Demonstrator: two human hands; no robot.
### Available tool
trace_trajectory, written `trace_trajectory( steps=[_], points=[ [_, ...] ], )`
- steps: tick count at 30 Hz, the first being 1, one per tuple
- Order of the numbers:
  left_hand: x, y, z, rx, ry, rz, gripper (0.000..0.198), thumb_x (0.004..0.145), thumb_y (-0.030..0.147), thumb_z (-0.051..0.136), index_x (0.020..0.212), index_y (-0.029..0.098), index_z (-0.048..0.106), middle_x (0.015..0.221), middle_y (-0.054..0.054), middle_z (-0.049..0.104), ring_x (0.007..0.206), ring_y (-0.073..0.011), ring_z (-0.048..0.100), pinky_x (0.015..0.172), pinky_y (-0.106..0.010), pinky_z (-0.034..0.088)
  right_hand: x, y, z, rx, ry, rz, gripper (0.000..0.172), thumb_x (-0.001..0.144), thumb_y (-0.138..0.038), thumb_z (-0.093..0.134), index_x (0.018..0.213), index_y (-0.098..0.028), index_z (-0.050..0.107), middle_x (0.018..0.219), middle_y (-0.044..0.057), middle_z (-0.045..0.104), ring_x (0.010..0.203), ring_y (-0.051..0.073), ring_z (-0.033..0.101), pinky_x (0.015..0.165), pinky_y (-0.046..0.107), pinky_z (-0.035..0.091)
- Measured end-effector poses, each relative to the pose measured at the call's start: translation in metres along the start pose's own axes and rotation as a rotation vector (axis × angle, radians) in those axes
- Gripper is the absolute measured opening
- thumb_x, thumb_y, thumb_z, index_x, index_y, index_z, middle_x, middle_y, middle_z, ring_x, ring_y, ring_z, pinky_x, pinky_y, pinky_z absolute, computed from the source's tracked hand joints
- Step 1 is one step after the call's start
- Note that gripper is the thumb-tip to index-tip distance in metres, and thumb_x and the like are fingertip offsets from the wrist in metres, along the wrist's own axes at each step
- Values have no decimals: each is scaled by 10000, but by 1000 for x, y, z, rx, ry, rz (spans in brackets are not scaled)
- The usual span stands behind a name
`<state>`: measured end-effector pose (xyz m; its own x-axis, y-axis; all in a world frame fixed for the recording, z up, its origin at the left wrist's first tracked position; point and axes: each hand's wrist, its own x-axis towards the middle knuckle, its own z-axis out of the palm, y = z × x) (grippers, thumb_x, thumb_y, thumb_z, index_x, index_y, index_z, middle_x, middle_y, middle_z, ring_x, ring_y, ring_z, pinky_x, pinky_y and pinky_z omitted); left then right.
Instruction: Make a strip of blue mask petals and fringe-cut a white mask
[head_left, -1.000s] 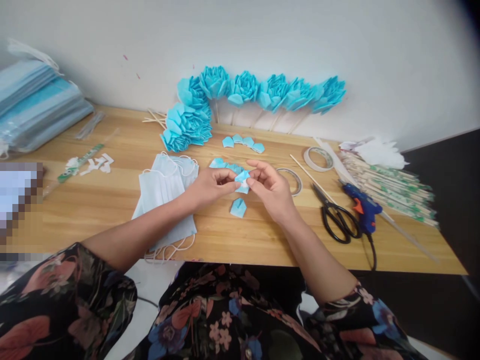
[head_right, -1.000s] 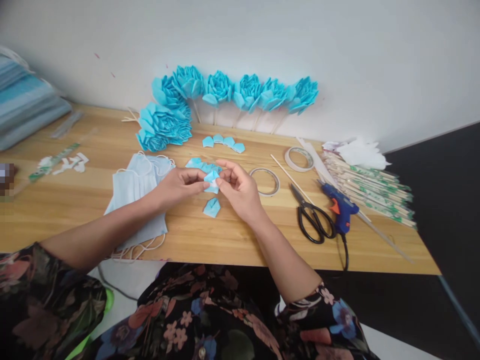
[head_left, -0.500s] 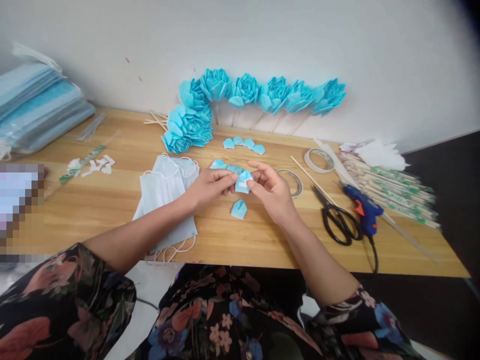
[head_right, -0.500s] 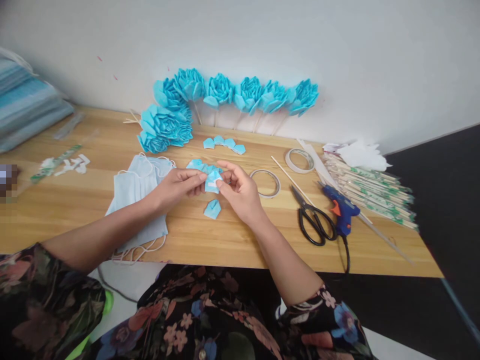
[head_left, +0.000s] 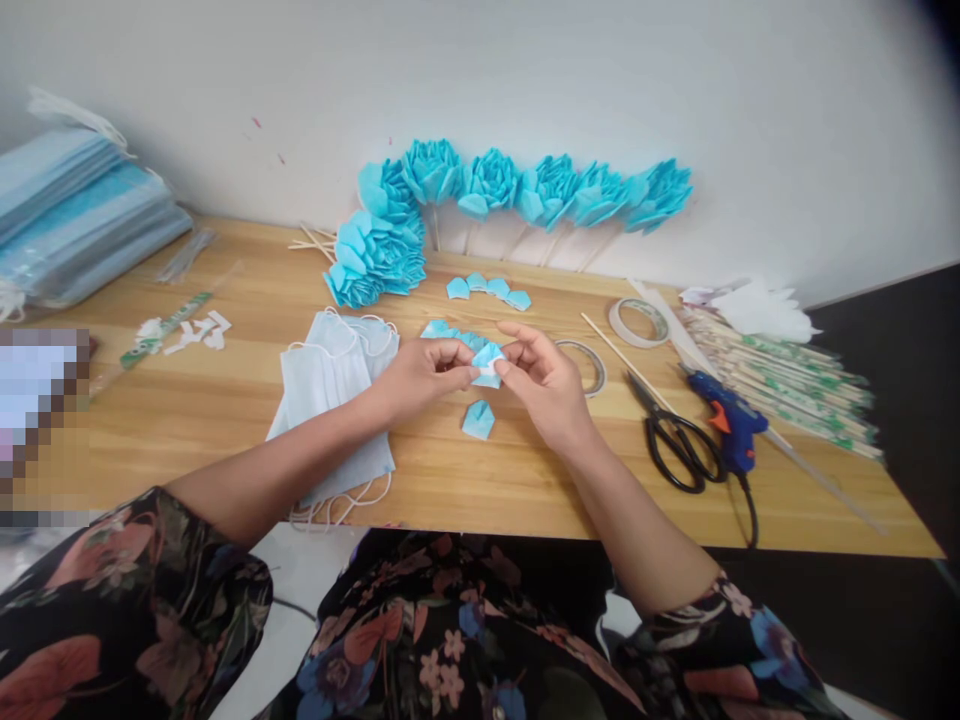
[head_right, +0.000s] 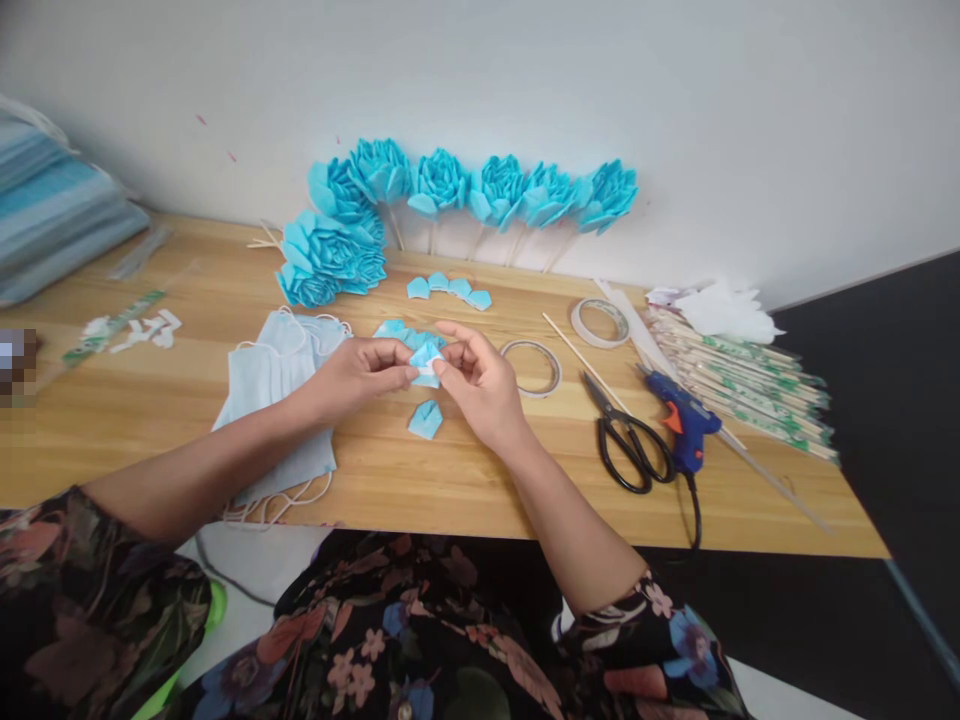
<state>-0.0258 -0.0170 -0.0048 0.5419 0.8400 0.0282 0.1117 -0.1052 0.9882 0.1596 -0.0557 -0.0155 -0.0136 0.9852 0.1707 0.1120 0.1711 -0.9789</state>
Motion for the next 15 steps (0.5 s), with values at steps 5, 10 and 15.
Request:
trace_trajectory(
  steps=[5,10,15],
  points=[
    [-1,2,-1,8,-10,9,213,801,325,653,675,157,620,605,28,551,586,-90,444,580,-240,346,0,1,-1,-6,14,3,396,832,-297,667,1221,-254,602,825,-22,661,745,136,605,707,313,509],
    [-1,1,-1,-15,-10,-9,195,807,327,647,714,156,653,639,12,597,606,-95,481,586,-234,372,0,1,-2,-13,12,7,397,842,-301,662,1231,-250,600,822,-23,655,743,135,607,714,316,510],
    [0,3,-2,-40,23,-49,326,847,433,605,676,159,645,653,-10,632,601,-97,499,584,-235,404,1,0,-3,19,33,15,404,830,-292,672,1223,-237,597,813,-23,657,728,134,609,717,319,517]
  ],
)
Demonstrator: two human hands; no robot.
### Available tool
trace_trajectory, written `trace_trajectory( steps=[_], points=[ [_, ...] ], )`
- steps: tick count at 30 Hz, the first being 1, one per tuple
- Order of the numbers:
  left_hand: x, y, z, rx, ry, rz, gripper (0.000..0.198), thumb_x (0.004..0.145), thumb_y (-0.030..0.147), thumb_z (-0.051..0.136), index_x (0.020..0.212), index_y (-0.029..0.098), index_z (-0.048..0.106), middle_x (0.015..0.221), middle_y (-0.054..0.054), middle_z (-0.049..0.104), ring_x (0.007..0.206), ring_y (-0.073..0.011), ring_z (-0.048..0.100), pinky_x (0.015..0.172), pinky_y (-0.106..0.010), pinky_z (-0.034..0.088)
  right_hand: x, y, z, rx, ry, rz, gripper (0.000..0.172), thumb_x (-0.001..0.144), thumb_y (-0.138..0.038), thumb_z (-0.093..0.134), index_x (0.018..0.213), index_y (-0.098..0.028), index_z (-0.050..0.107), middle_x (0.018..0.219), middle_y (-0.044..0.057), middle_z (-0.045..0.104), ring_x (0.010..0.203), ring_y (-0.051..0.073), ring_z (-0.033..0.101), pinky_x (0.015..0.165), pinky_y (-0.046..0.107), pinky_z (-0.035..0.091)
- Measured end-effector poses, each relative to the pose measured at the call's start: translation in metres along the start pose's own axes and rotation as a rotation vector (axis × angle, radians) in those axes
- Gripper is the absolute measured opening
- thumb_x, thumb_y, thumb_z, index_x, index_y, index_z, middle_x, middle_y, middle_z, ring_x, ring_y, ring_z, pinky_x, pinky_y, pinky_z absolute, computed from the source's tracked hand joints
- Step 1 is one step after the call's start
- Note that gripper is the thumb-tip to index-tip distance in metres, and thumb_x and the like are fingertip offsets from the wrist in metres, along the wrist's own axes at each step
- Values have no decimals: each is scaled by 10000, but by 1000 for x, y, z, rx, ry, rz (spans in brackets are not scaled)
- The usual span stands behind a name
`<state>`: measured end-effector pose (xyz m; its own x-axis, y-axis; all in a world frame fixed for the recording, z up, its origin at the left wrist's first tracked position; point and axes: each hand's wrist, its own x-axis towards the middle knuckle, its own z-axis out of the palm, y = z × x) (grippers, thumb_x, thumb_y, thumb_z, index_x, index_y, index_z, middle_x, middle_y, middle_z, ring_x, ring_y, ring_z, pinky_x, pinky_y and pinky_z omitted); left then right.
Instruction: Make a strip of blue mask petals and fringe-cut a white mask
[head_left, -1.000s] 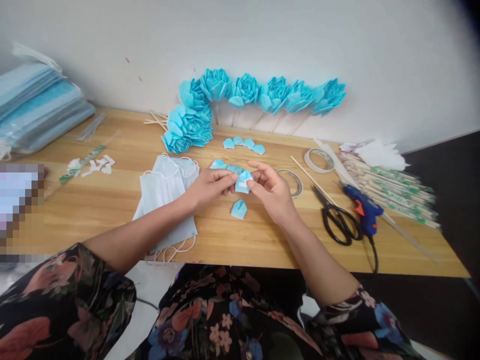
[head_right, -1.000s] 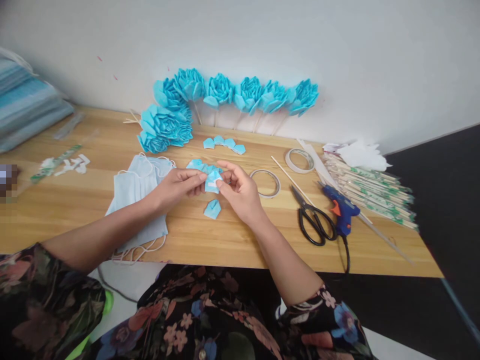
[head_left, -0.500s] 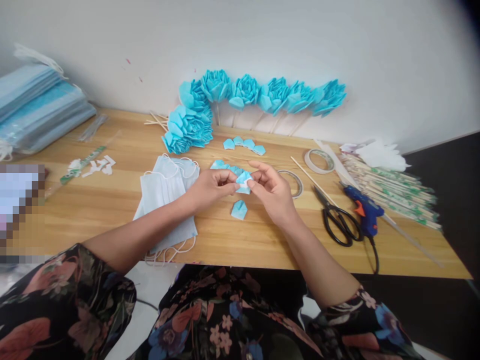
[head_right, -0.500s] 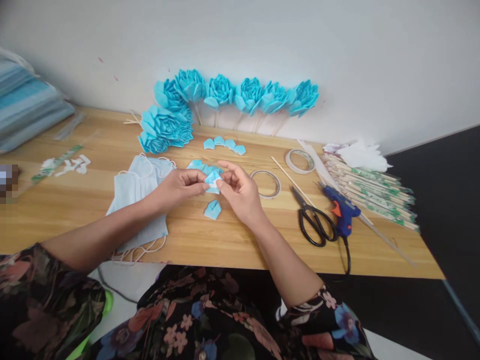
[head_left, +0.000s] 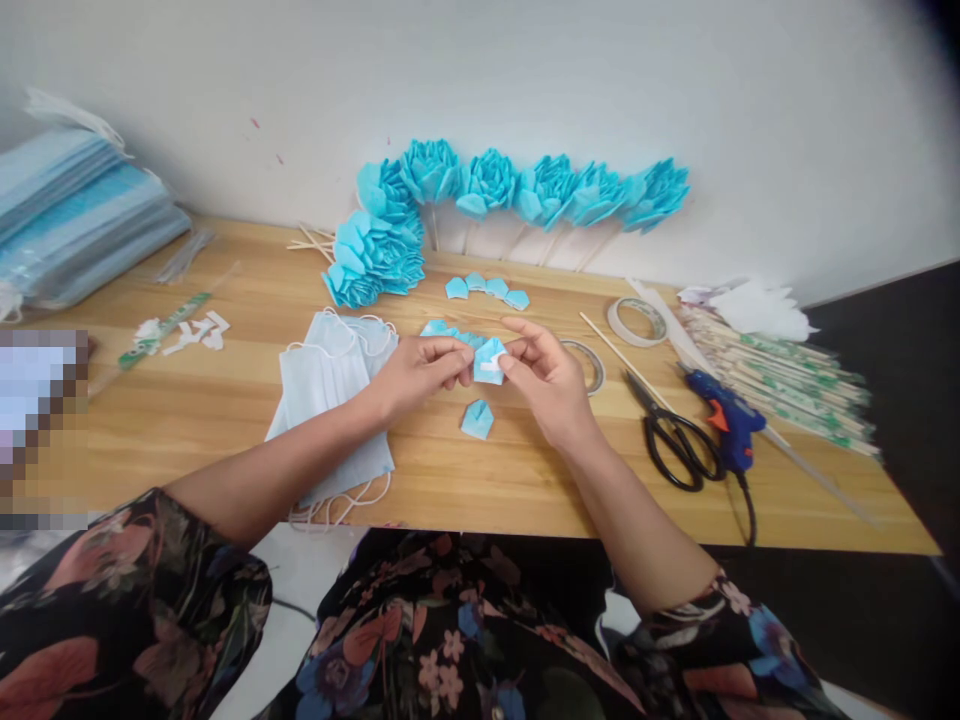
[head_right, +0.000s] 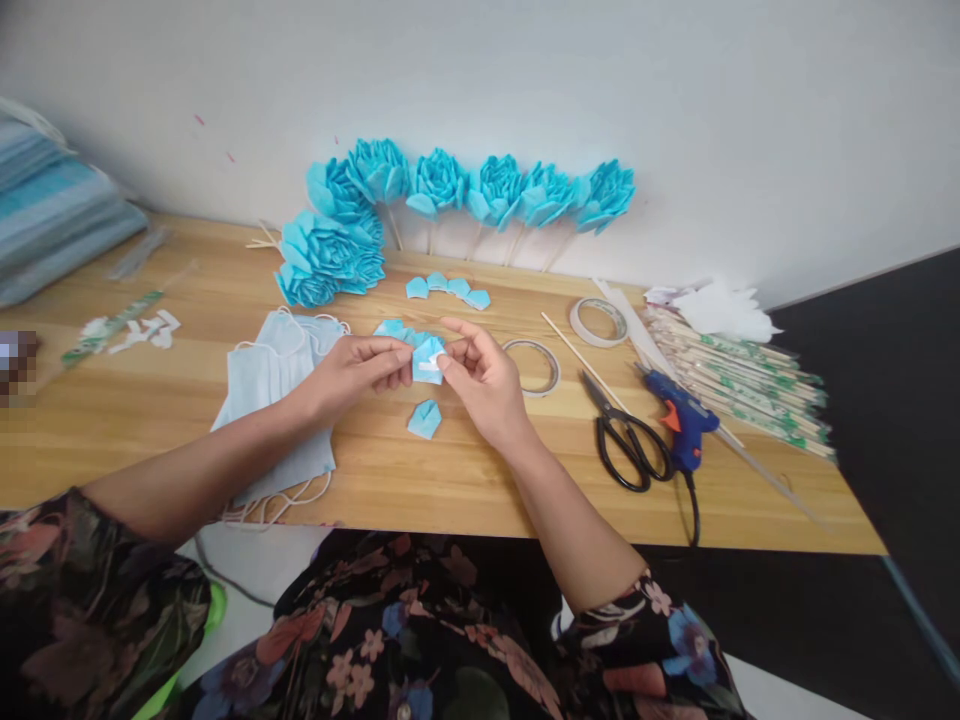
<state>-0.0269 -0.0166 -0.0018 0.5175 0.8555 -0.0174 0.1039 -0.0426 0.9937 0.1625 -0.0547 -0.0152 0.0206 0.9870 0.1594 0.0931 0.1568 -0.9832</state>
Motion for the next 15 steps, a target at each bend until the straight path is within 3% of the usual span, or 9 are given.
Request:
trace_trajectory(
  steps=[5,9,13,15],
  points=[
    [0,0,3,0,38,44,253,779,409,696,772,157,669,701,3,649,647,-101,530,624,-237,427,-1,2,1,-33,-46,-8,425,828,-297,678,1241,-246,593,812,-24,660,742,136,616,707,309,518],
    [2,-5,4,2,46,58,209,754,354,698,727,155,637,708,7,649,651,-99,529,635,-242,428,-3,2,1,-100,-39,-27,373,869,-322,645,1233,-253,603,834,-11,683,744,145,627,707,319,519],
    [3,-7,2,22,99,39,205,752,349,676,713,158,613,681,13,626,622,-93,504,613,-241,408,-8,-6,2,-402,124,-263,128,907,-291,621,1016,-260,680,873,19,712,802,186,642,783,375,512],
    [3,-7,2,37,110,41,202,757,350,667,721,160,609,678,15,616,619,-94,499,607,-242,402,-11,-11,3,-553,137,-402,70,911,-265,622,893,-264,689,837,24,711,803,206,636,802,398,495]
  ],
)
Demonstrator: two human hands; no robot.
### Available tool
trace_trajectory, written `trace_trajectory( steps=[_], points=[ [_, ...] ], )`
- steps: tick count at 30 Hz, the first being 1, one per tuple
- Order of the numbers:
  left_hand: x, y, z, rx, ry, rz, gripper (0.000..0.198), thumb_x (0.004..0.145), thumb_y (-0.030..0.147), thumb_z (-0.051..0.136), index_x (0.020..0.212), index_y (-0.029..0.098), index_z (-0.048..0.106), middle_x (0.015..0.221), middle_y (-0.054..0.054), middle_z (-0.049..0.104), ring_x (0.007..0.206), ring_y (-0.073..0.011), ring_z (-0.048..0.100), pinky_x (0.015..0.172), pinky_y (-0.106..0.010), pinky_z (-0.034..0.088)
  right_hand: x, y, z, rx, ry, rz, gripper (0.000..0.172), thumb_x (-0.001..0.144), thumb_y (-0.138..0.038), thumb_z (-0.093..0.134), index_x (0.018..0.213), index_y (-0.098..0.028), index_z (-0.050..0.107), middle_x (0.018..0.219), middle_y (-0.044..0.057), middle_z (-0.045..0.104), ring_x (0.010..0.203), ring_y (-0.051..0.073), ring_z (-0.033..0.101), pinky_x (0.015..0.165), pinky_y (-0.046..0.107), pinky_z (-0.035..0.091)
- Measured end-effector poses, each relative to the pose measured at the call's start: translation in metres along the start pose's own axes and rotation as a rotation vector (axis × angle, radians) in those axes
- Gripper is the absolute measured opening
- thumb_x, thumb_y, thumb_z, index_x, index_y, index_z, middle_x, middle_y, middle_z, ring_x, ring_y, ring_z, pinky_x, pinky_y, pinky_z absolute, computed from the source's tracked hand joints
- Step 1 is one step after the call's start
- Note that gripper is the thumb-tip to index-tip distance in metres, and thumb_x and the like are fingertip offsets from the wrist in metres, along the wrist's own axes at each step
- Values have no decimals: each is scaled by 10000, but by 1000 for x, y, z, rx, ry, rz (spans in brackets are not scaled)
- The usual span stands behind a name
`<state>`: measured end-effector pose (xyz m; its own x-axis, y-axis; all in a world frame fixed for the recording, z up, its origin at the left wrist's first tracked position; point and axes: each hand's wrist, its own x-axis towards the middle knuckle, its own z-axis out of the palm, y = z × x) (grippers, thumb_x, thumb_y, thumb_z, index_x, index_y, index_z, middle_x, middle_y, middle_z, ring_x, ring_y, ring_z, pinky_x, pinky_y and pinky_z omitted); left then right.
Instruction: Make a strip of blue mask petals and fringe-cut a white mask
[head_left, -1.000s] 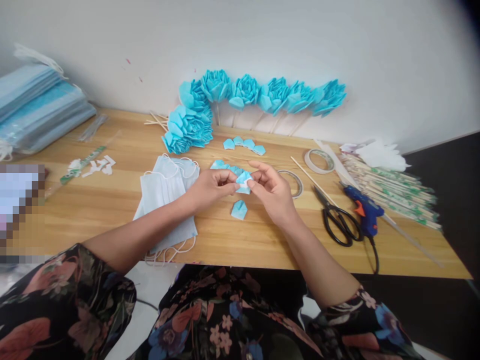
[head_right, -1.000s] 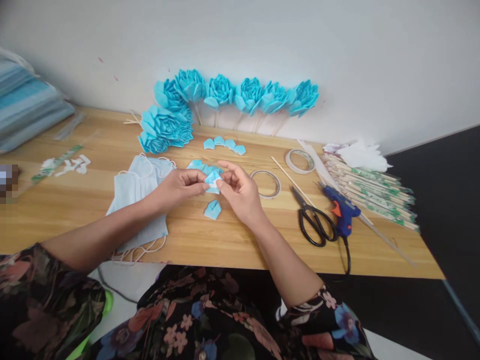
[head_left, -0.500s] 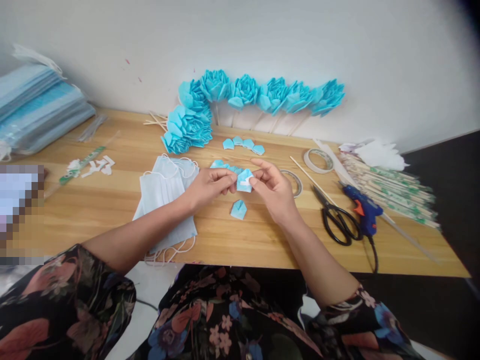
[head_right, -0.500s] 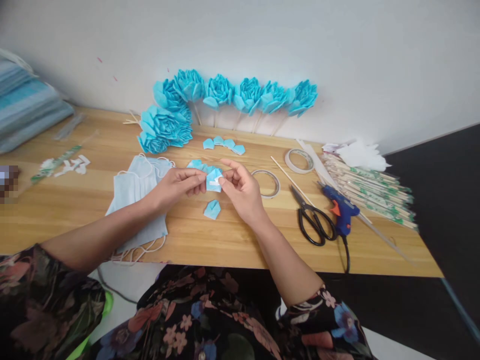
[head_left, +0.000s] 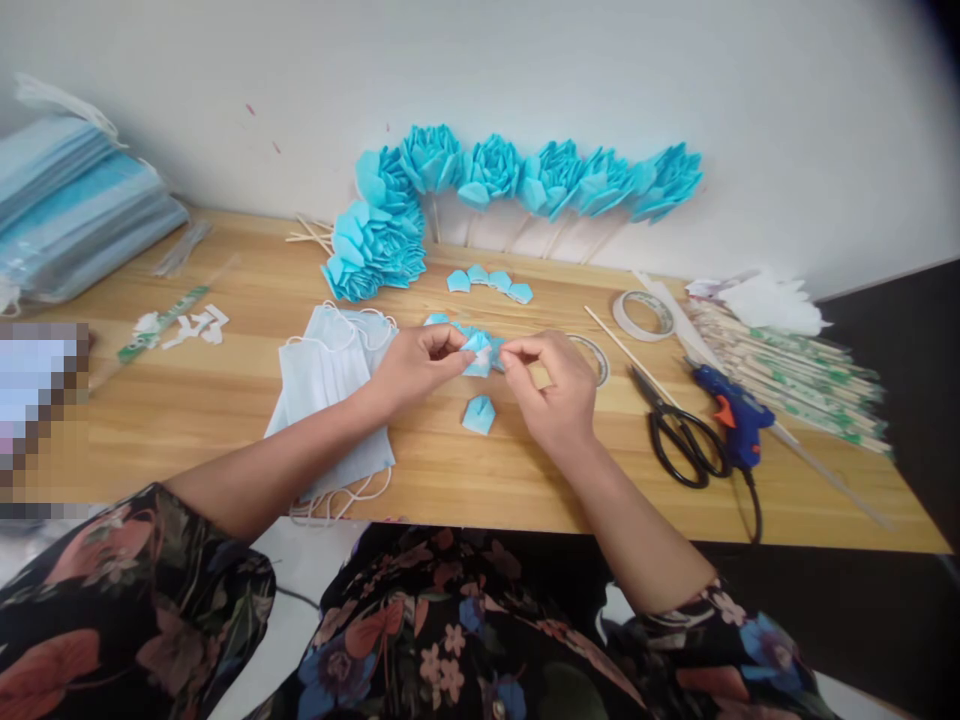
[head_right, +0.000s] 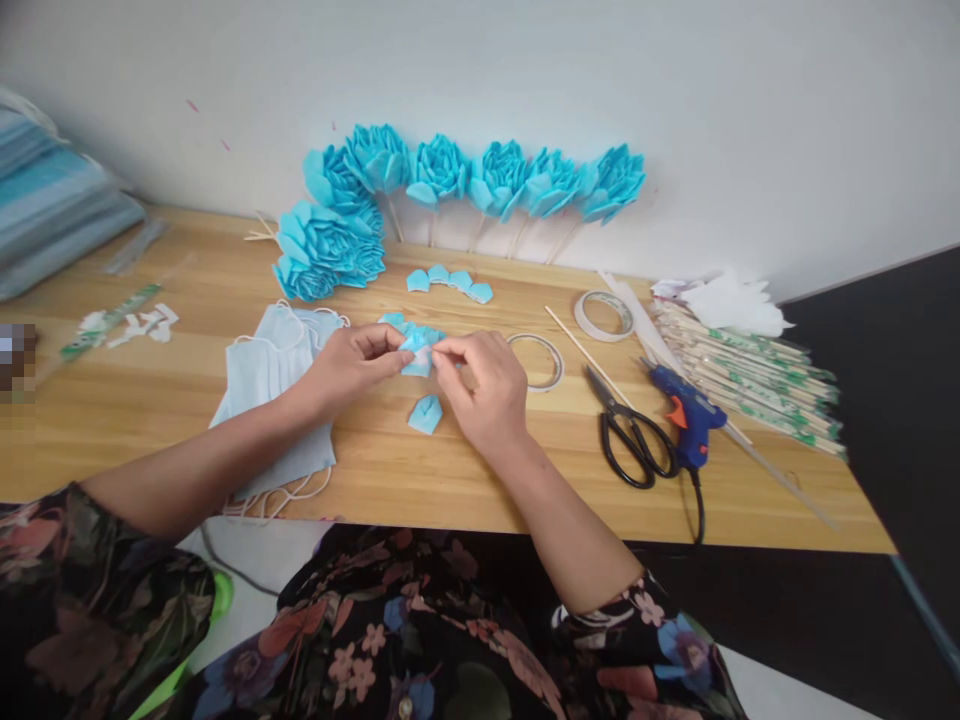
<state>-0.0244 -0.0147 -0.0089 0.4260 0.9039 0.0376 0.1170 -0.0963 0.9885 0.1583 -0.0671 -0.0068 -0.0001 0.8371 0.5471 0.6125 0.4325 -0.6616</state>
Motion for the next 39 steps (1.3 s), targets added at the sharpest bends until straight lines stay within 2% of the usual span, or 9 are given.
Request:
trace_trajectory(
  steps=[2,8,14,18,27,35,39],
  points=[
    [0,0,0,15,1,7,199,767,345,660,724,158,605,671,19,599,612,-91,490,601,-242,393,0,-2,0,-73,-32,-76,109,922,-251,607,859,-270,694,815,30,711,796,220,629,791,409,483],
    [-1,0,1,38,-7,22,197,776,329,654,706,161,580,646,27,560,599,-89,456,583,-238,366,-1,4,4,-120,-92,-105,153,939,-237,576,898,-263,721,857,51,740,820,234,631,790,417,474],
    [-3,1,2,103,-9,87,185,774,327,643,712,160,593,640,22,561,596,-91,453,577,-231,374,-1,3,6,-187,-83,-196,133,934,-234,603,873,-254,719,818,31,752,770,205,656,742,377,502],
    [-5,3,4,154,7,152,166,779,290,619,679,166,572,597,40,508,562,-82,414,560,-226,368,-1,3,7,-196,-48,-225,145,928,-199,593,835,-226,701,767,32,737,736,189,650,710,346,504],
    [-5,2,4,146,12,153,183,777,302,624,676,158,577,599,40,493,557,-79,407,550,-229,354,-1,2,6,-123,-77,-158,160,909,-176,582,813,-231,697,739,17,715,712,174,648,698,330,505],
    [-4,3,3,130,7,131,183,777,308,635,684,158,589,596,40,502,553,-80,406,546,-231,359,0,4,5,-85,-111,-164,185,919,-183,554,843,-224,717,761,31,721,738,182,652,717,341,509],
    [-5,3,2,122,3,121,187,780,313,642,689,156,597,604,36,510,559,-81,408,548,-232,353,0,4,4,-83,-106,-170,140,907,-185,594,861,-223,720,774,31,732,743,182,662,722,340,513]
  ],
)
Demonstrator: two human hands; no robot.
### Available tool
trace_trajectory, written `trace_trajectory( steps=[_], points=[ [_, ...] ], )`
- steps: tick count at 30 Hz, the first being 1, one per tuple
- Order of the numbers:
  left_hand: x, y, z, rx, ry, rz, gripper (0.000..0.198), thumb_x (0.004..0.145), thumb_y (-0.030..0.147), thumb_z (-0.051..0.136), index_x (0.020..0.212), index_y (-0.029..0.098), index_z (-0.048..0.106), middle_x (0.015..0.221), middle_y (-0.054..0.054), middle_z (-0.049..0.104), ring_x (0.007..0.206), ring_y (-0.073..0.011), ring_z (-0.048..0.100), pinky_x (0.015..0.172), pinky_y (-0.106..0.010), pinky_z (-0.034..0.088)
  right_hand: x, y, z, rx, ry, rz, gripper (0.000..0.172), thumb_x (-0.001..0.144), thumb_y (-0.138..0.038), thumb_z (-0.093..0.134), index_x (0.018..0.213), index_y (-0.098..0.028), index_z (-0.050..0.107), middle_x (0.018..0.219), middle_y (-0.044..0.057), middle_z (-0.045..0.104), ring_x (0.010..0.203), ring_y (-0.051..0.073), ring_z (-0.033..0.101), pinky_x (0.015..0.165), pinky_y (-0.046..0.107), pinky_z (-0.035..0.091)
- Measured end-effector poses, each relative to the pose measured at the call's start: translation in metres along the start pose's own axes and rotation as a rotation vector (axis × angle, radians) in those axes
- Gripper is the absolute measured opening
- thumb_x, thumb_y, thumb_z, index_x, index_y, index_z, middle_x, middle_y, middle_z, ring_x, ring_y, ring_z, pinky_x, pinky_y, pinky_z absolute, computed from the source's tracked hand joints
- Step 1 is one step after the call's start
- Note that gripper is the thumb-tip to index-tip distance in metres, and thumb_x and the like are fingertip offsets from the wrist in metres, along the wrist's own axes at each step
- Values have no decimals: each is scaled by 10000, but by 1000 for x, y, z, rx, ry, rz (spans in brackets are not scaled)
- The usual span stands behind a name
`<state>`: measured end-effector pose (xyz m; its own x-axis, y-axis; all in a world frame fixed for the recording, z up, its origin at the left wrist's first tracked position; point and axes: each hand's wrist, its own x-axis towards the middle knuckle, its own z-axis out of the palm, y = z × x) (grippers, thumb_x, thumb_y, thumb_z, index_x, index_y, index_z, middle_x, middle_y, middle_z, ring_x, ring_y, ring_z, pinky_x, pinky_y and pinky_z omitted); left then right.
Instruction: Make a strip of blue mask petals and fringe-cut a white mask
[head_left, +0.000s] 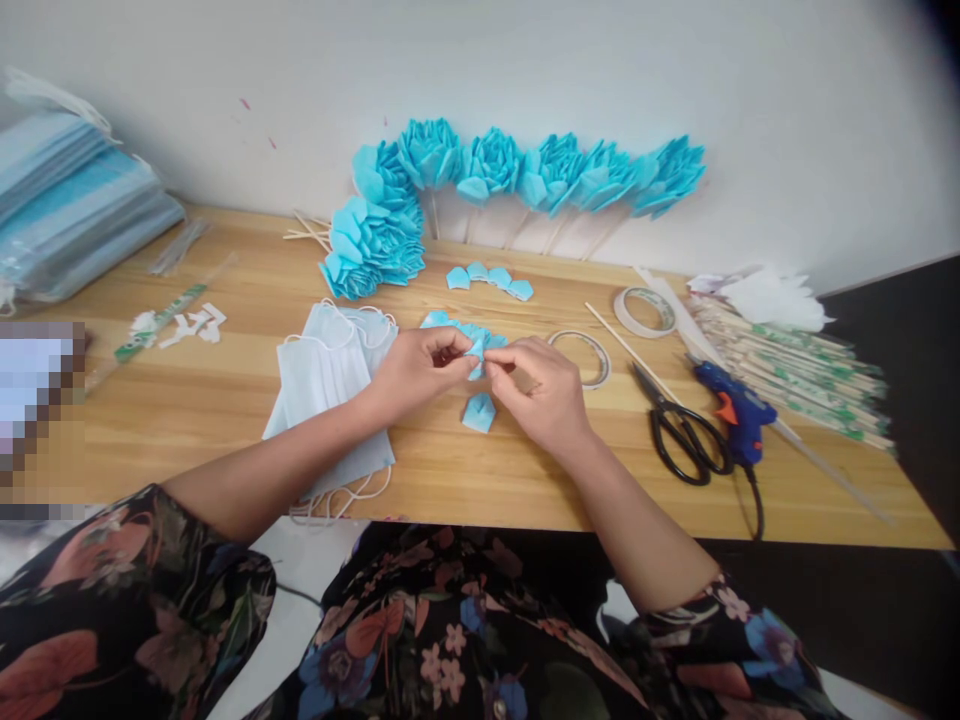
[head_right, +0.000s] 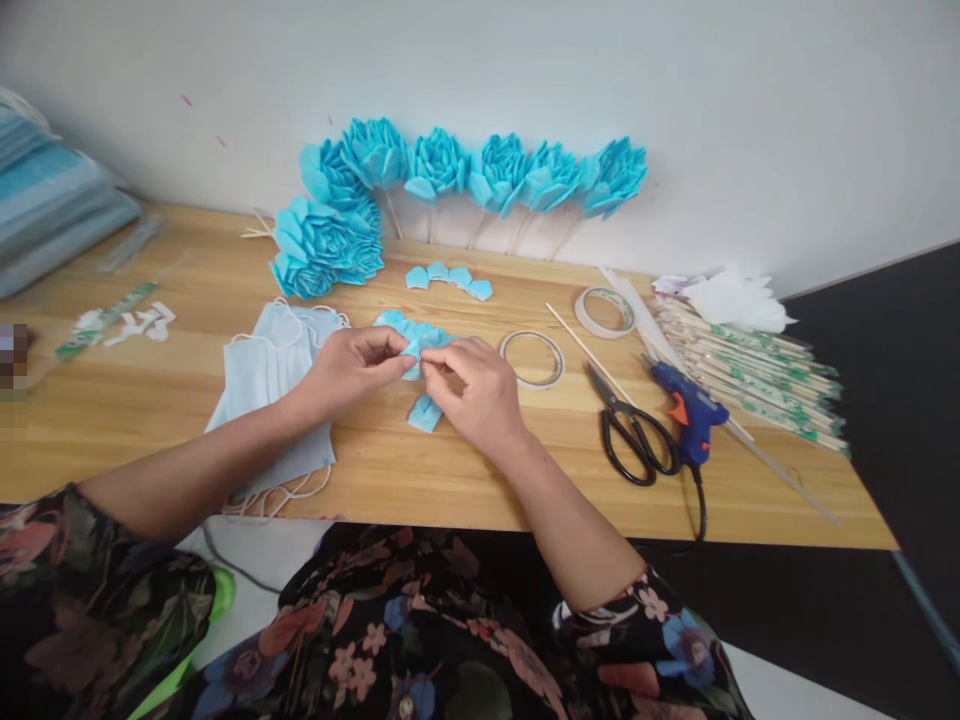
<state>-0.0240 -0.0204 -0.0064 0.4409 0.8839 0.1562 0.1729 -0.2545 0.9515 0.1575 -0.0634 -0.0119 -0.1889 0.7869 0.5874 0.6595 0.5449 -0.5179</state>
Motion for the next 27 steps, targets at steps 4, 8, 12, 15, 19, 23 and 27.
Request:
trace_trajectory(
  steps=[4,8,12,15,19,23,27],
  points=[
    [0,0,0,-7,-3,-5,197,779,318,647,684,154,596,604,37,504,564,-80,405,549,-231,345,-1,0,1,-5,15,-1,134,910,-181,608,844,-230,713,758,18,726,730,175,659,710,331,509],
    [0,0,-1,-30,-5,-15,205,778,331,648,690,153,598,612,34,512,568,-81,414,553,-232,350,-1,1,0,8,14,-9,148,928,-180,596,851,-219,716,760,26,723,734,175,655,708,331,502],
    [1,0,-1,-38,-14,-23,208,779,337,651,692,156,598,623,29,525,582,-86,426,559,-234,352,-1,1,-1,16,-21,19,164,946,-210,578,866,-239,718,775,18,723,755,179,655,719,340,498],
    [1,-1,-1,-39,-23,-23,213,780,339,650,687,156,594,621,30,516,581,-85,420,557,-235,343,-2,1,-2,15,-20,19,163,946,-208,575,866,-231,715,772,20,719,760,179,650,724,339,495],
    [1,-1,-1,-47,-21,-31,210,777,339,653,694,153,601,625,32,522,581,-83,423,561,-237,340,-1,0,-2,19,-15,41,168,936,-209,570,850,-228,713,768,18,719,748,173,645,725,334,496],
    [1,-1,-1,-67,-23,-31,201,779,341,656,716,155,616,646,24,566,596,-88,453,577,-235,363,1,-4,-3,53,21,121,155,903,-198,584,823,-225,714,769,16,730,737,171,649,737,337,508],
    [3,-2,-4,-90,-22,-46,203,785,353,655,756,152,642,699,3,633,623,-99,506,608,-239,404,1,2,-2,164,89,325,135,882,-233,594,830,-225,718,824,20,758,751,171,678,729,328,536]
  ],
)
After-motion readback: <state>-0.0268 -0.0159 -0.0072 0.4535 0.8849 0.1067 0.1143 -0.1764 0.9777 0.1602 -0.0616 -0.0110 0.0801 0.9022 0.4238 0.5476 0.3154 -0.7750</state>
